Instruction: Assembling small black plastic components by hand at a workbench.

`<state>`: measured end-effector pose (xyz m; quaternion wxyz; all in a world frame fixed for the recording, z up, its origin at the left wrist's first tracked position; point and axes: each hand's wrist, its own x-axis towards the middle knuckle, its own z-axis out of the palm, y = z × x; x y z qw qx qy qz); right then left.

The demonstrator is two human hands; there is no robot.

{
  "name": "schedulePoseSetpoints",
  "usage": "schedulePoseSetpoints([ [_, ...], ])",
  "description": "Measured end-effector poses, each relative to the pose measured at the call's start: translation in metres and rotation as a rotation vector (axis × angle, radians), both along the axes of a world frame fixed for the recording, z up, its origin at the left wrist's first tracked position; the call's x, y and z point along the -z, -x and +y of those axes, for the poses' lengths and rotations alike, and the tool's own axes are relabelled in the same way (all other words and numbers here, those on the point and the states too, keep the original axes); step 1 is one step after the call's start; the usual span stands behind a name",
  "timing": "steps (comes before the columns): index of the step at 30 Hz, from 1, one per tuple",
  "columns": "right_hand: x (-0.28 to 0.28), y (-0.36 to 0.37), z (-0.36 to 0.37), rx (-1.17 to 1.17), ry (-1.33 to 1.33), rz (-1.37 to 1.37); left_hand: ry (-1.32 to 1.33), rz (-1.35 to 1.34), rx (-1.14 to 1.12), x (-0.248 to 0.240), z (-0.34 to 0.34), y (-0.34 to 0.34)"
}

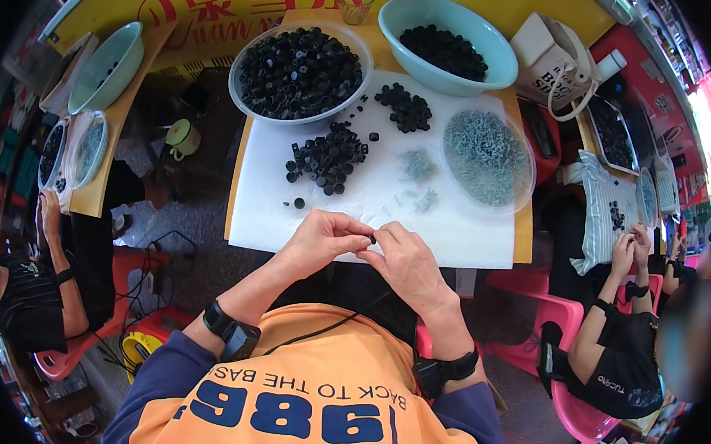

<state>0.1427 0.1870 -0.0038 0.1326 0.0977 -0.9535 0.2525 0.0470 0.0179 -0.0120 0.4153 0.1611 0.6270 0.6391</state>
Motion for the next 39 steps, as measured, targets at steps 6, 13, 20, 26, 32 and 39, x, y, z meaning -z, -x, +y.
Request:
schedulePoseSetpoints([
  [6,0.009,0.005,-0.002,0.070,-0.120,0.071,0.001,0.041,0.015,0.000,0.004,0.003],
  [13,0.004,0.005,-0.003,0.079,-0.204,0.102,-0.032,-0.116,-0.029,0.004,0.005,0.006],
  [20,0.017,0.010,0.000,0.004,-0.270,0.179,-0.046,-0.197,-0.071,0.018,0.003,0.006],
  [26,0.025,0.012,0.011,-0.074,-0.254,0.226,0.007,-0.161,-0.095,0.009,0.009,0.007],
  [32,0.029,0.012,0.007,-0.060,-0.230,0.247,0.034,0.152,-0.052,0.021,0.012,0.002],
  [39,0.046,0.006,-0.003,0.133,-0.070,0.172,0.225,0.455,0.008,0.019,0.021,0.005],
])
